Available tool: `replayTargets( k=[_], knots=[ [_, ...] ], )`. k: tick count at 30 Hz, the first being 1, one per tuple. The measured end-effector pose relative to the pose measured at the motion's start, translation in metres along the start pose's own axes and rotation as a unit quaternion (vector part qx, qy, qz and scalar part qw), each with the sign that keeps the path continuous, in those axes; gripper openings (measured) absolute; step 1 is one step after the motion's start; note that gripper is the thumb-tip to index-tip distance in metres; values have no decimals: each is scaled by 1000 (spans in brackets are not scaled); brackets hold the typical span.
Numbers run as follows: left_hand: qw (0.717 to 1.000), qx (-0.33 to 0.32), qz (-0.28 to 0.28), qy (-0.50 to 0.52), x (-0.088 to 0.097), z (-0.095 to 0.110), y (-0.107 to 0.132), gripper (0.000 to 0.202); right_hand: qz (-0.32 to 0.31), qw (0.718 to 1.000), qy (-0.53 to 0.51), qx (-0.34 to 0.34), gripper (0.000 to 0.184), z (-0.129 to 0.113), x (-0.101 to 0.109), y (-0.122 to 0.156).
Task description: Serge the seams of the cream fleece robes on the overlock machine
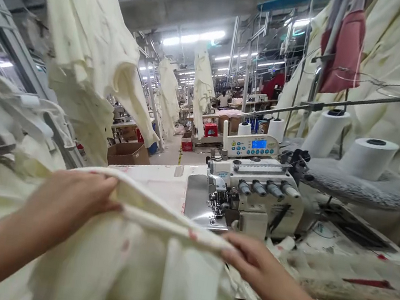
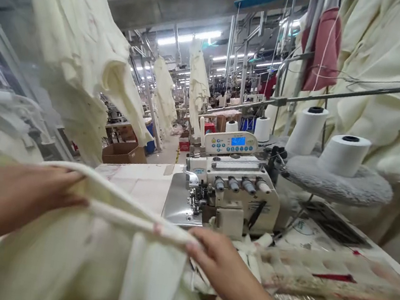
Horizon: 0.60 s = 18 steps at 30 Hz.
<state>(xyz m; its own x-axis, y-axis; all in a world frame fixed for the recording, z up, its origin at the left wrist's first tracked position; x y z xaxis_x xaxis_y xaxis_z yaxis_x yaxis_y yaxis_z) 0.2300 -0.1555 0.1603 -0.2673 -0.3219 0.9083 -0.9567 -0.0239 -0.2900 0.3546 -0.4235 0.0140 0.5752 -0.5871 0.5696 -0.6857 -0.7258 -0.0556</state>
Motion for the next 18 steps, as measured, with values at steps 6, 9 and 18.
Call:
replayTargets(
  k=[6,9,18],
  knots=[
    [979,-86,25,183,-94,119,-66,23,108,993,39,-3,32,34,-9,-42],
    [946,-124,62,294,-119,161,-63,25,143,989,35,-5,24,42,-5,-39],
    [927,-87,20,363,-129,173,-66,17,122,990,-54,-50,24,41,11,-43]
  ],
)
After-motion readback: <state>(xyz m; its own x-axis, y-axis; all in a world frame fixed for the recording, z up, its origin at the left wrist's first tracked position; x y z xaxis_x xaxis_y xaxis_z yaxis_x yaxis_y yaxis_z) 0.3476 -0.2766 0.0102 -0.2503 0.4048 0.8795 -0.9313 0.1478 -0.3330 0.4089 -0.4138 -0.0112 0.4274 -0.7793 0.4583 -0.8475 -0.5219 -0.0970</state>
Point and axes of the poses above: each hand's wrist, its own y-axis away from the middle knuckle, its own x-axis out of the back of the hand, z = x × y, the point moved 4 cm from there along -y, towards the middle knuckle, and after that the axes turned 6 degrees about -x, right-handed, at the moved point
